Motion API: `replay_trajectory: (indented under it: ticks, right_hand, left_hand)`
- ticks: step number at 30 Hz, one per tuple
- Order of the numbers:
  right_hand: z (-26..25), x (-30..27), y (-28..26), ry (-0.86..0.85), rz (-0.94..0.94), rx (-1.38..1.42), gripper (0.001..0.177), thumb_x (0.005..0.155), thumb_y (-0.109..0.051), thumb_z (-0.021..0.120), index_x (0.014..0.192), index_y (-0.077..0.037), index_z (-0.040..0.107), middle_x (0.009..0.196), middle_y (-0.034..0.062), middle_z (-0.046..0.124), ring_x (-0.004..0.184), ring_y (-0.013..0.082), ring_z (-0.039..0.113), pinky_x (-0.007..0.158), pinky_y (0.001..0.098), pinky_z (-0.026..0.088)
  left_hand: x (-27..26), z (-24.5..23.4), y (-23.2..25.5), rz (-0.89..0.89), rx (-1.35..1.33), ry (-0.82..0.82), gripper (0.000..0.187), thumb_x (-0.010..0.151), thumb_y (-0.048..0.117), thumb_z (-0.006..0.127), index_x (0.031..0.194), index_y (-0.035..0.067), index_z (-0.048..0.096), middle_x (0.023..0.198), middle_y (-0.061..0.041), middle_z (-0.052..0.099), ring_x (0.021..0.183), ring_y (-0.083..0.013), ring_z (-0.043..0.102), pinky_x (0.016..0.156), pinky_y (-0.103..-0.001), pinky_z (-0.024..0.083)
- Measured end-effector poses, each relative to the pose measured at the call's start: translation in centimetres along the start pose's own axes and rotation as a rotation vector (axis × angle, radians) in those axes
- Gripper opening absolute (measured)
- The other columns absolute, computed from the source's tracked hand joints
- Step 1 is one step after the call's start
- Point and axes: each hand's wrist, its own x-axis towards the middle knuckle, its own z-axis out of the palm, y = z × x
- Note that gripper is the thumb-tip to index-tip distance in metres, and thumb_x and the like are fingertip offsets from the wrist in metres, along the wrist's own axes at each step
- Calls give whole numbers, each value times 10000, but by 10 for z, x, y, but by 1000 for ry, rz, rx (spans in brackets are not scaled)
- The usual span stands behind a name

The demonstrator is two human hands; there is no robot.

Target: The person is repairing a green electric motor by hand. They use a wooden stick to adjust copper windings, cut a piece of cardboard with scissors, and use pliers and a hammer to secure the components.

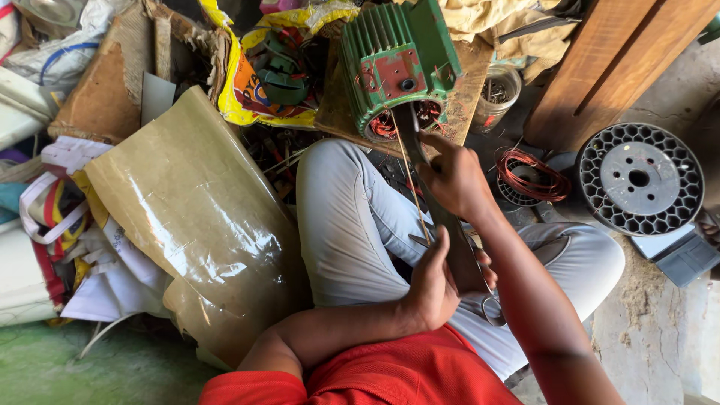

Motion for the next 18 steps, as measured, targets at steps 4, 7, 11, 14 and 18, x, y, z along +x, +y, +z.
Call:
replay_trajectory:
  ticks: [4, 7, 11, 14, 18]
  right_hand:
    - [11, 4, 12, -15, -23, 28, 521, 907, -148, 704, 1406, -30, 610, 603, 153, 604, 506, 174, 521, 521, 353, 445]
    - [8, -5, 59, -17, 111, 346, 326, 991, -199, 675, 1270, -31, 684, 732, 63, 683, 560, 100, 585, 530, 307, 494]
    - [3, -13, 162, 59, 209, 296, 181, 1010, -179, 685, 1053, -5, 708, 807, 79, 731, 658, 108, 688, 589, 302, 555]
    - [8, -11, 167, -115, 158, -260, 209, 947, -215, 678, 994, -21, 740, 819, 165, 752, 683, 270, 737, 615, 388, 582]
    - [26, -6, 161, -178, 224, -714, 181, 912, -136, 650, 980, -23, 774, 924, 246, 764, 866, 389, 761, 800, 442, 614]
  left_hand:
    - [10, 5, 2, 47, -77, 118, 417, 1103, 591, 450, 1072, 181, 517, 828, -18, 572, 703, -166, 563, 715, -375, 501]
    - [6, 6, 3, 39, -65, 135, 434, 1083, 614, 415, 994, 198, 499, 767, 5, 514, 660, -140, 499, 684, -345, 464]
    - [2, -1, -3, 25, -91, 64, 582, 1121, 676, 362, 888, 156, 481, 741, 12, 488, 646, -135, 464, 670, -329, 435]
    - [5, 1, -7, 0, -151, 81, 587, 1116, 667, 333, 850, 167, 484, 710, 18, 470, 622, -132, 440, 648, -319, 409]
    - [5, 2, -6, -34, -164, 154, 565, 1101, 654, 326, 840, 180, 485, 696, 17, 466, 614, -135, 435, 640, -320, 395]
